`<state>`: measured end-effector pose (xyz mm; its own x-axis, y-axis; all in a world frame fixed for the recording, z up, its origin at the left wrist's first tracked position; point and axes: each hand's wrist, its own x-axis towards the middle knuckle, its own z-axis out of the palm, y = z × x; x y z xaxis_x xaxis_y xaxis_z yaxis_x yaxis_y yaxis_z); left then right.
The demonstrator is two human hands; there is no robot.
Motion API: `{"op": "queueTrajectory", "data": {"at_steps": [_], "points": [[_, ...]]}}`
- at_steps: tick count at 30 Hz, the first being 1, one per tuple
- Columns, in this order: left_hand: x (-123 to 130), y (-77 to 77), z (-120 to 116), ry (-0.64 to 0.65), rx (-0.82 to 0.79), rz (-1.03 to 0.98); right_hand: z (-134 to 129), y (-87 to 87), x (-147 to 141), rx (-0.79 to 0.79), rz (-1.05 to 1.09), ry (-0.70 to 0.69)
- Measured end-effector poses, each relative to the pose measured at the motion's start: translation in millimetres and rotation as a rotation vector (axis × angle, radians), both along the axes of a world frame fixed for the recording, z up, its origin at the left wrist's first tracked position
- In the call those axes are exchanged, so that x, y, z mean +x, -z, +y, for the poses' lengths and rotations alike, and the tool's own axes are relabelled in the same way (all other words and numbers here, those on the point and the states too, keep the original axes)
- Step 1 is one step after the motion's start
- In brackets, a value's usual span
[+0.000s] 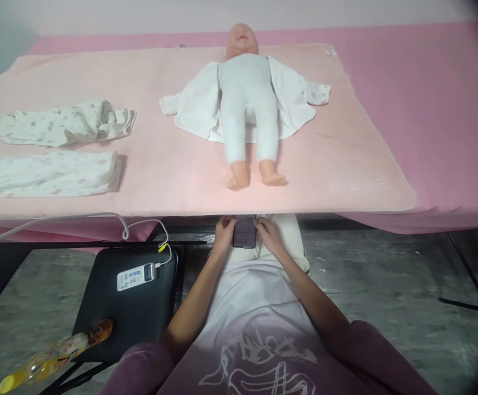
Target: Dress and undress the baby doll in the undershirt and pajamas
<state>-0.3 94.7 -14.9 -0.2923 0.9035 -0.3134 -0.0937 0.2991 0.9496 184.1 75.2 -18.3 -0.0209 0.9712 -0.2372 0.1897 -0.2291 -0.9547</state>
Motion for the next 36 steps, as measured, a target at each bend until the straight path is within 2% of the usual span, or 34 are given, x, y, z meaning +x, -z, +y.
{"op": "queueTrajectory", "data": {"at_steps": [8,13,18,23,28,32,36], "points": [[6,8.3,2,0.004,-0.006,0.04,-7,7.0,9,0.014,0.091,0.015],[1,4.4,6,0.005,-0.036,0.011,-16,11.6,17,0.036,0.134,0.013],[1,1.7,20,0.013,-0.08,-0.046,-17,13.4,18,0.081,0.135,0.009],[1,14.4,39,0.015,0.059,0.036,-17,16.6,17,0.097,0.088,-0.02],[1,25.9,44,0.012,0.084,0.084,-20,12.6,18,0.104,0.058,-0.038],[4,17.4,38,-0.005,0.093,0.029,-27,0.8,14,0.061,0.05,-0.059],[6,5.5,33,-0.016,0.02,0.003,-40,-11.1,8,0.008,0.02,-0.082]]}}
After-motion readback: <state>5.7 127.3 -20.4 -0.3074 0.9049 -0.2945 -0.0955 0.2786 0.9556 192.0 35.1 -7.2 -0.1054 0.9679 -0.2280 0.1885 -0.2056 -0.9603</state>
